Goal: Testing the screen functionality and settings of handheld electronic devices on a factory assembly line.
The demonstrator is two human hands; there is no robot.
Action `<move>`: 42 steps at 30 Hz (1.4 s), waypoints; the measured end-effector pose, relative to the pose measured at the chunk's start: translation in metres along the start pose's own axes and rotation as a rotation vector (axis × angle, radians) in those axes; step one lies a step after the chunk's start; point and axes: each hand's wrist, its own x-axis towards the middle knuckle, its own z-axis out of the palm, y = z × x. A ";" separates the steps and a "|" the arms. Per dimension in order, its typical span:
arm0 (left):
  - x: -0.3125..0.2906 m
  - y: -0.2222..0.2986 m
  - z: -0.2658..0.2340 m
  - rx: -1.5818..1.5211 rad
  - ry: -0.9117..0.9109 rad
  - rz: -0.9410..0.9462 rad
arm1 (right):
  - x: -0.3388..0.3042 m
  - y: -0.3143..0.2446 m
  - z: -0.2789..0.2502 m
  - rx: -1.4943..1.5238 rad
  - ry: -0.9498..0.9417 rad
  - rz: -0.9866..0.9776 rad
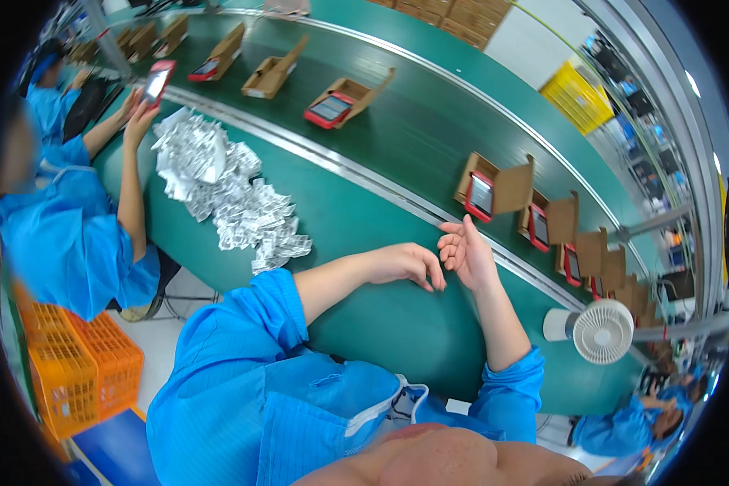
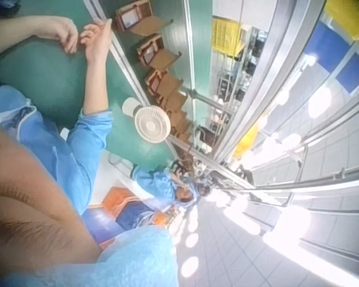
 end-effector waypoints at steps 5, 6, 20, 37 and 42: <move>-0.005 0.005 0.005 0.416 0.001 -0.045 | 0.053 -0.019 0.073 -0.203 -0.207 0.142; -0.006 0.002 0.005 0.397 0.010 -0.007 | 0.076 -0.016 0.086 -0.204 -0.255 0.167; 0.002 -0.004 -0.010 0.107 -0.005 -0.033 | 0.218 0.004 0.164 0.025 -0.258 0.129; -0.004 -0.002 -0.011 -0.199 0.103 -0.009 | 0.095 -0.018 0.161 -0.107 -0.449 0.084; -0.007 -0.016 -0.038 -0.331 -0.061 0.313 | 0.000 -0.015 0.111 -0.222 -0.484 0.119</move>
